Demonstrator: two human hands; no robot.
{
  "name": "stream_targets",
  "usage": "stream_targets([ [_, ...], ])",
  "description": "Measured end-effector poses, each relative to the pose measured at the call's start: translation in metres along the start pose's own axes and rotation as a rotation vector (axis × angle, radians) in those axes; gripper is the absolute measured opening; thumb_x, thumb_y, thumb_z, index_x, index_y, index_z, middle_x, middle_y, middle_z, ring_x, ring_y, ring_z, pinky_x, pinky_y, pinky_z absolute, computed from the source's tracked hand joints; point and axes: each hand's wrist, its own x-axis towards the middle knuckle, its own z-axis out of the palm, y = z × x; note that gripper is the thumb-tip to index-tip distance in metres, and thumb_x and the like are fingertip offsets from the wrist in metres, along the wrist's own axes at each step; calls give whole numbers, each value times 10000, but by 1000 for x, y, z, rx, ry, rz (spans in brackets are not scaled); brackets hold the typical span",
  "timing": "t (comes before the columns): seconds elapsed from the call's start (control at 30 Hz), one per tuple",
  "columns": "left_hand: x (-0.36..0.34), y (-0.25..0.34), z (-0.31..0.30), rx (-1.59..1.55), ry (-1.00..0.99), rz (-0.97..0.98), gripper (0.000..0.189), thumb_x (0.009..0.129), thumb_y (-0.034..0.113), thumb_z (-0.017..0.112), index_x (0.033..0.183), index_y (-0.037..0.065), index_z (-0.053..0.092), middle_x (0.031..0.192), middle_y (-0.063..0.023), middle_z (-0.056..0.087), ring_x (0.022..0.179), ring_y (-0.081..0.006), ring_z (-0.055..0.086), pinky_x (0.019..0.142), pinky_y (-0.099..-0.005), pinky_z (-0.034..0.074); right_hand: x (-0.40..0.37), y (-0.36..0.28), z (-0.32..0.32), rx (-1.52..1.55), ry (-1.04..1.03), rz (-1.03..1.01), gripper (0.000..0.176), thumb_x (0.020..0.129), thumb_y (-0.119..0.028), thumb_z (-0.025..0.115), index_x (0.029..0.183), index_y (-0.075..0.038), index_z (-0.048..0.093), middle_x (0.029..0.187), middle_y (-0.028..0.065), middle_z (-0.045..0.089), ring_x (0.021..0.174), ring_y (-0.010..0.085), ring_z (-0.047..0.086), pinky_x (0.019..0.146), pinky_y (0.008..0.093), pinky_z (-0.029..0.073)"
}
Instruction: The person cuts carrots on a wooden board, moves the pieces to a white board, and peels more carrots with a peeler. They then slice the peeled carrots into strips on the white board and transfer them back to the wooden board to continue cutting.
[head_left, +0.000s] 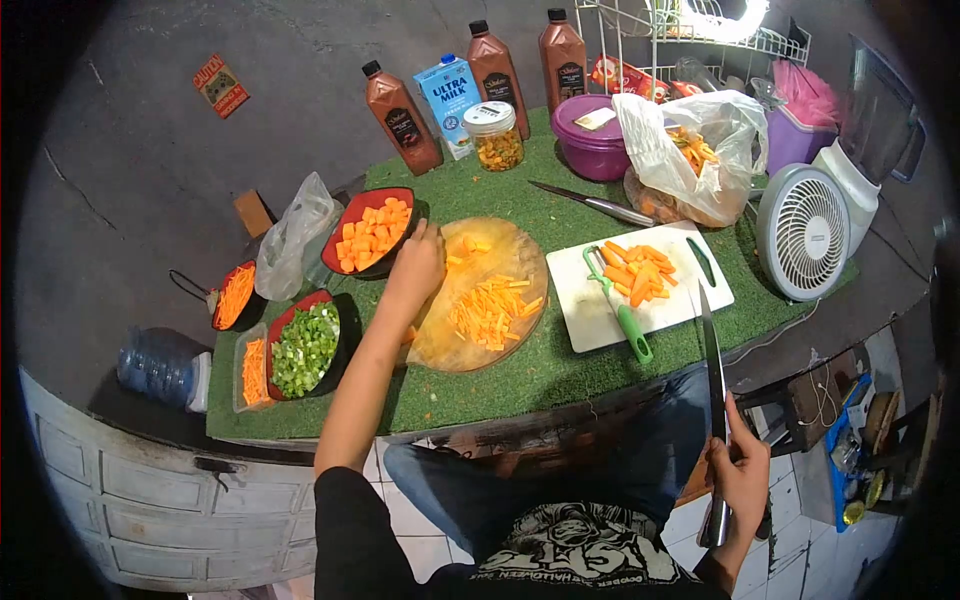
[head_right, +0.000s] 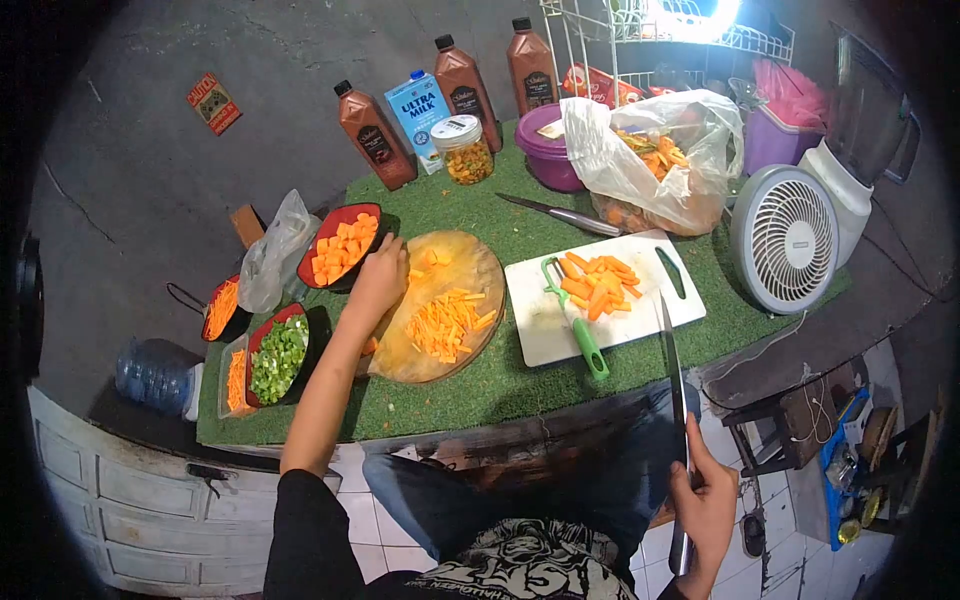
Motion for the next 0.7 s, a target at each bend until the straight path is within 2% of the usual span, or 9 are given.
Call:
stream_targets([
  [0.03, 1, 0, -2, 1, -2, 0, 304, 980, 125, 523, 1191, -82, 595, 1188, -359, 604, 983, -487, 643, 869, -504, 530, 0, -4, 1, 1, -1, 1, 634, 828, 13, 605, 1451, -68, 512, 567, -12, 466, 558, 37, 415, 513, 235, 358],
  [0.1, -1, 0, -7, -79, -16, -65, 297, 987, 152, 519, 1167, -55, 631, 1024, -324, 666, 934, -460, 664, 826, -500, 535, -3, -16, 0, 90, -9, 69, 632, 837, 24, 595, 1456, -65, 505, 566, -21, 478, 541, 27, 433, 497, 234, 366],
  [0.23, -1, 14, -30, -139, -74, -197, 265, 967, 161, 543, 1097, -13, 694, 984, -262, 699, 953, -416, 671, 823, -470, 537, 0, 0, -1, 42, 0, -2, 641, 842, 26, 597, 1467, -65, 489, 569, -26, 492, 521, 26, 445, 476, 239, 373],
  [0.37, -9, 12, -37, -203, -53, -42, 270, 955, 182, 575, 1097, -11, 699, 953, -247, 702, 901, -403, 683, 819, -434, 545, -1, -10, 2, 93, -5, 70, 640, 838, 31, 594, 1462, -65, 494, 569, -29, 487, 529, 29, 447, 488, 236, 371],
  [0.43, -16, 13, -45, -282, -204, -81, 362, 942, 290, 636, 1201, 40, 680, 1126, -196, 699, 1017, -311, 681, 851, -384, 529, -1, 2, 1, 1, -3, 23, 639, 832, 30, 598, 1457, -63, 499, 556, -21, 474, 526, 30, 435, 492, 235, 360],
  [0.47, -20, 12, -45, -284, -205, -77, 362, 942, 290, 636, 1201, 40, 680, 1126, -196, 699, 1017, -311, 681, 851, -384, 529, -1, 2, 1, 1, 1, 25, 639, 832, 30, 598, 1457, -63, 499, 556, -21, 474, 526, 30, 435, 492, 235, 360],
  [0.53, -30, 8, -43, -197, -235, 130, 511, 912, 387, 689, 1325, 93, 619, 1378, -181, 557, 1222, -307, 554, 980, -418, 463, -2, 0, 3, 73, 16, 48, 641, 827, 22, 606, 1453, -71, 507, 542, -11, 458, 513, 32, 415, 490, 236, 347],
  [0.57, -33, 4, -40, -126, -359, 97, 665, 910, 488, 663, 1438, 112, 514, 1524, -146, 401, 1363, -345, 389, 1122, -487, 314, -1, 3, 2, 72, 15, 49, 641, 827, 22, 606, 1453, -71, 507, 542, -11, 458, 513, 32, 415, 490, 236, 347],
  [0.7, -30, 8, -33, -145, -225, 162, 726, 930, 562, 597, 1493, 130, 444, 1549, -144, 375, 1410, -341, 354, 1146, -491, 274, 1, 4, 2, 8, 7, 3, 632, 832, 6, 607, 1452, -74, 512, 534, -5, 461, 507, 28, 422, 484, 236, 354],
])
